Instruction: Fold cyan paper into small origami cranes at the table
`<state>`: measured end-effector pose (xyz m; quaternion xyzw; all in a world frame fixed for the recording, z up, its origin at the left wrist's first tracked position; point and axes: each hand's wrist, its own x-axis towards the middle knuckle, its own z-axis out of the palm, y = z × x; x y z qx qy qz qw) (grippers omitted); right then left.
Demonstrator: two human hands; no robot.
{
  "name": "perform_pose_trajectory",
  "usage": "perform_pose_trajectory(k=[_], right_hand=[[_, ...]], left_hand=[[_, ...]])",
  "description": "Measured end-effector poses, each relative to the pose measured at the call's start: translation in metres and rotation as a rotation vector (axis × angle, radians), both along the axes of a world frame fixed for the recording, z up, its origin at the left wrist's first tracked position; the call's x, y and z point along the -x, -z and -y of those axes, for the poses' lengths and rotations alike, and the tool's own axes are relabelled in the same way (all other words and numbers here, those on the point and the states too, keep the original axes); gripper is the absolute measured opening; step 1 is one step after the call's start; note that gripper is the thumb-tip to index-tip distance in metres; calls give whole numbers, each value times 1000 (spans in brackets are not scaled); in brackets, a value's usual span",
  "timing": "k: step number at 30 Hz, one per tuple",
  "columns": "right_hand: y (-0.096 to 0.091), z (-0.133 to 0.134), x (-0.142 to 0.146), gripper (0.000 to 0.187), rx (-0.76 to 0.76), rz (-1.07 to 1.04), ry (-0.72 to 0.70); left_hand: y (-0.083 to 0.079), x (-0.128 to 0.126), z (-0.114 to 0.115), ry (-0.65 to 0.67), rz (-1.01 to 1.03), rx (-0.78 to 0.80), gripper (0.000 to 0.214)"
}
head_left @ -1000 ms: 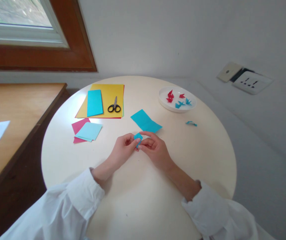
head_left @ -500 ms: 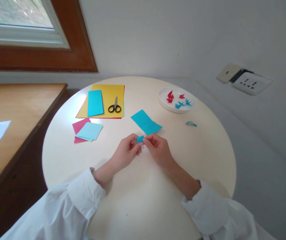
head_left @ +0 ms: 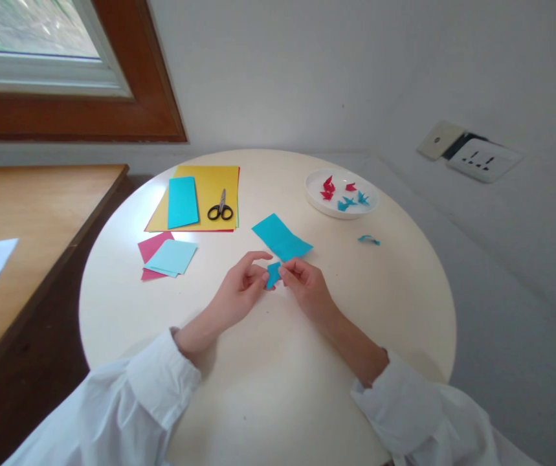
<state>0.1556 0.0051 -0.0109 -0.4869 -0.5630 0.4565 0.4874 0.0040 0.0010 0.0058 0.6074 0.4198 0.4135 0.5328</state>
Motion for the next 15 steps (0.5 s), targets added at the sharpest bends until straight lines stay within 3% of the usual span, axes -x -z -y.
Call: perform_pose_trajectory(k=[5,15], right_hand=[[-2,0,0,22,50,12,-18],[1,-2,-1,21,52,-43,-15]], left_hand=[[-4,4,-3,-28,-19,-62,15],[-4,5,-3,-25,18,-53,19]])
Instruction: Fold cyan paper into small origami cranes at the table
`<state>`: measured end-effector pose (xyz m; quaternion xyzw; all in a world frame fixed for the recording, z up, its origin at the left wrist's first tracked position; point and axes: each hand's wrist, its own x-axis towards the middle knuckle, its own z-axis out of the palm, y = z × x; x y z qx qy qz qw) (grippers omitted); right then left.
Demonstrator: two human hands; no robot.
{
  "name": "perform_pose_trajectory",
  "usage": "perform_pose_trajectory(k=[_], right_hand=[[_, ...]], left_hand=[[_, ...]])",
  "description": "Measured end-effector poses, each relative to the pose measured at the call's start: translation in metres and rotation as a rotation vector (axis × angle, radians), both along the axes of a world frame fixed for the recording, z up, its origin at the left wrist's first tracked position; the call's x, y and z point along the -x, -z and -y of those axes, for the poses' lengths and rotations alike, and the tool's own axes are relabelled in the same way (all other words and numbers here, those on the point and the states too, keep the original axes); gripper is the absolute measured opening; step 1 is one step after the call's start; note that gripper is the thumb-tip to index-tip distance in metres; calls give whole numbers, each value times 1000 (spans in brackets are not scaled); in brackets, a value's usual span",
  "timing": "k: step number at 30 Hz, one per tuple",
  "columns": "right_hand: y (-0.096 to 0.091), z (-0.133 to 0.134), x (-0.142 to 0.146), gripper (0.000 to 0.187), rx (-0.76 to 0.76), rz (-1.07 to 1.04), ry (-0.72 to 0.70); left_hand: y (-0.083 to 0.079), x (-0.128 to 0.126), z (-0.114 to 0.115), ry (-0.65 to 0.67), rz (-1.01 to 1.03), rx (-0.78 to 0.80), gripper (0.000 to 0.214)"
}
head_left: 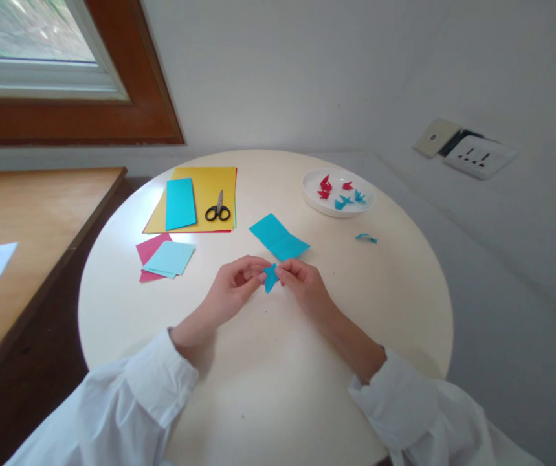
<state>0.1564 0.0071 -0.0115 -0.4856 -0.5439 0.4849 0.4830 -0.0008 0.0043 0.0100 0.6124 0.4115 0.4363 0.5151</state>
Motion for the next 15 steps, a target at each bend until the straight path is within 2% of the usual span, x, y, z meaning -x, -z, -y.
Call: perform_pose_trajectory(k=[4,9,15], right_hand=[[2,0,0,18,8,-59,-15],[-1,3,2,26,39,-170,-46],[1,5,2,30,0,-199,-62]], left_hand=[[-1,0,-1,3,-20,10,16],[-1,0,-1,-31,18,73,16],[2,0,-2,-73,45,93,17]])
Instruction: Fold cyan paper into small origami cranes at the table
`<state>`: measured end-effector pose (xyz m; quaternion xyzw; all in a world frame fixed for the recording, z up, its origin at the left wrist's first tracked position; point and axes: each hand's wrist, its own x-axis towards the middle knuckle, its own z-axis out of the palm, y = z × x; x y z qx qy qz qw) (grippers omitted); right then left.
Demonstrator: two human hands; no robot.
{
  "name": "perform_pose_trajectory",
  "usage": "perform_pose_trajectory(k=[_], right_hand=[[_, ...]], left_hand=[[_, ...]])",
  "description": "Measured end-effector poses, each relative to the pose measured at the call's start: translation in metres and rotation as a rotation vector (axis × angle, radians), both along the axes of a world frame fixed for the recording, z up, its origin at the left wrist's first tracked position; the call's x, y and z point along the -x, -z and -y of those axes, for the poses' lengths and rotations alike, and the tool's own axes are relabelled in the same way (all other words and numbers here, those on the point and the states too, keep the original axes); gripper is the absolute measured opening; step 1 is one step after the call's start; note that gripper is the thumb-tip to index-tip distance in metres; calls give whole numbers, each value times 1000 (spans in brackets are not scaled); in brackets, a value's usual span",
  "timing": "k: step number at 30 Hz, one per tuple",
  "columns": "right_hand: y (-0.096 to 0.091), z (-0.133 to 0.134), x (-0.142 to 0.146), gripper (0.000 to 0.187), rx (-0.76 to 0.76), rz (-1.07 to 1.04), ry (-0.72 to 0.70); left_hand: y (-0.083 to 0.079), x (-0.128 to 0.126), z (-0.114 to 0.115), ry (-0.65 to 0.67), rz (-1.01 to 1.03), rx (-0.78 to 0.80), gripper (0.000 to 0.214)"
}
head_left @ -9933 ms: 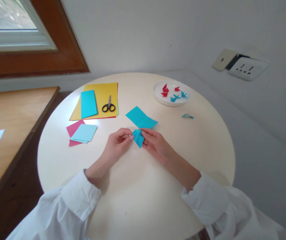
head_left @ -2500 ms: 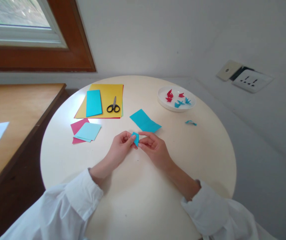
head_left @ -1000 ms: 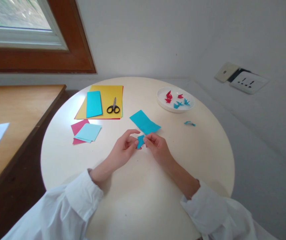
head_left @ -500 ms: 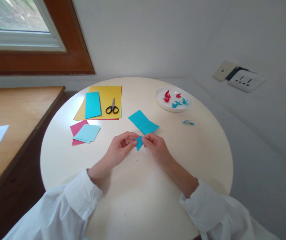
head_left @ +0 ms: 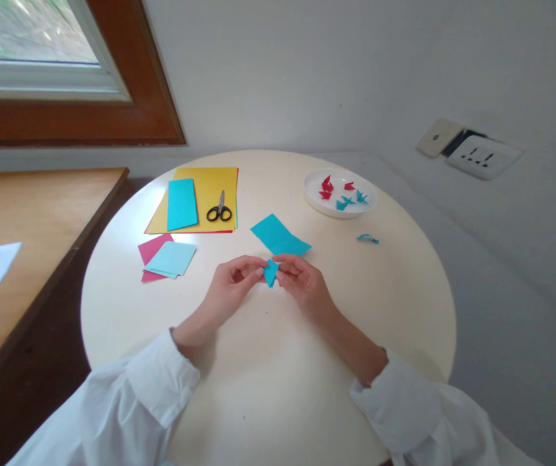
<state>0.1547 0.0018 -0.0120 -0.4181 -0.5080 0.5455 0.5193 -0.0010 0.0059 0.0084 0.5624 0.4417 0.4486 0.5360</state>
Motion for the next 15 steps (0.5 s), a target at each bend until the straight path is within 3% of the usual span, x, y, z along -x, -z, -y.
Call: perform_pose_trajectory(k=[15], right_hand=[[-3,1,1,27,5,-17,-21]], left_hand=[[4,0,-1,-27,7,-1,15]])
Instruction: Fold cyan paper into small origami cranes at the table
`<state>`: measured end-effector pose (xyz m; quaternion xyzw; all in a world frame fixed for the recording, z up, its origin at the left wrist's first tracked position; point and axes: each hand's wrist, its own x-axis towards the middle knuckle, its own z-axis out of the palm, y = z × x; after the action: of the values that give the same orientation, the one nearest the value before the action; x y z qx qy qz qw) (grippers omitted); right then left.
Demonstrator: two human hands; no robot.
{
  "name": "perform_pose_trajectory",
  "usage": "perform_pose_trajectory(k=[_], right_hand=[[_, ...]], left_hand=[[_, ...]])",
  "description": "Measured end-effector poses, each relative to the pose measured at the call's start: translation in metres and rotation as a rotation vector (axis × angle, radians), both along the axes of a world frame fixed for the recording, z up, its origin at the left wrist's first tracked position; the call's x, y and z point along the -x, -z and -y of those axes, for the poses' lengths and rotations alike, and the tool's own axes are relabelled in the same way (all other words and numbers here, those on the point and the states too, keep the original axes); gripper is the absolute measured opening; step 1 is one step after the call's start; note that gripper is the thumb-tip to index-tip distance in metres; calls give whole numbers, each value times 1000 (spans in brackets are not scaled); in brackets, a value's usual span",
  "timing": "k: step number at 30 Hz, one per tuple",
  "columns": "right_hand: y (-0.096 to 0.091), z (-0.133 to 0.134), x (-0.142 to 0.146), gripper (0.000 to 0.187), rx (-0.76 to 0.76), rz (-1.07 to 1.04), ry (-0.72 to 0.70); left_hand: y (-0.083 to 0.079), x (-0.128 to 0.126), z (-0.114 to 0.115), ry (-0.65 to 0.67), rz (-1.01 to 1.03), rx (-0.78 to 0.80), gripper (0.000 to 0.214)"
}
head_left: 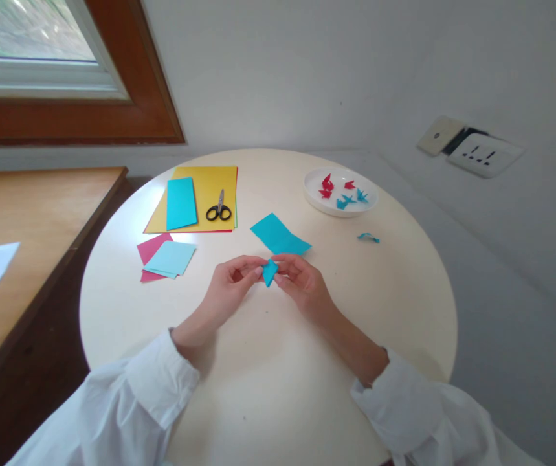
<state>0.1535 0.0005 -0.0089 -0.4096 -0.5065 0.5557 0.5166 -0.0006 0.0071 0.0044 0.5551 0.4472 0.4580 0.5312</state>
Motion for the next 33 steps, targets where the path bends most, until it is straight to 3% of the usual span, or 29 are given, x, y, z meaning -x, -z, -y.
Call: perform_pose_trajectory(k=[6,18,25,33], right_hand=[[2,-1,0,21,-11,35,26],[3,-1,-2,11,-55,63,104],[4,0,-1,8,-91,68,116],[3,1,0,9,-174,212,135]], left_hand=[[-1,-1,4,-2,-97,-61,17],[-2,-4,7,38,-38,-125,21],[-6,-4,6,23,-79,-135,16],[0,-3,1,-46,-129,-155,14]])
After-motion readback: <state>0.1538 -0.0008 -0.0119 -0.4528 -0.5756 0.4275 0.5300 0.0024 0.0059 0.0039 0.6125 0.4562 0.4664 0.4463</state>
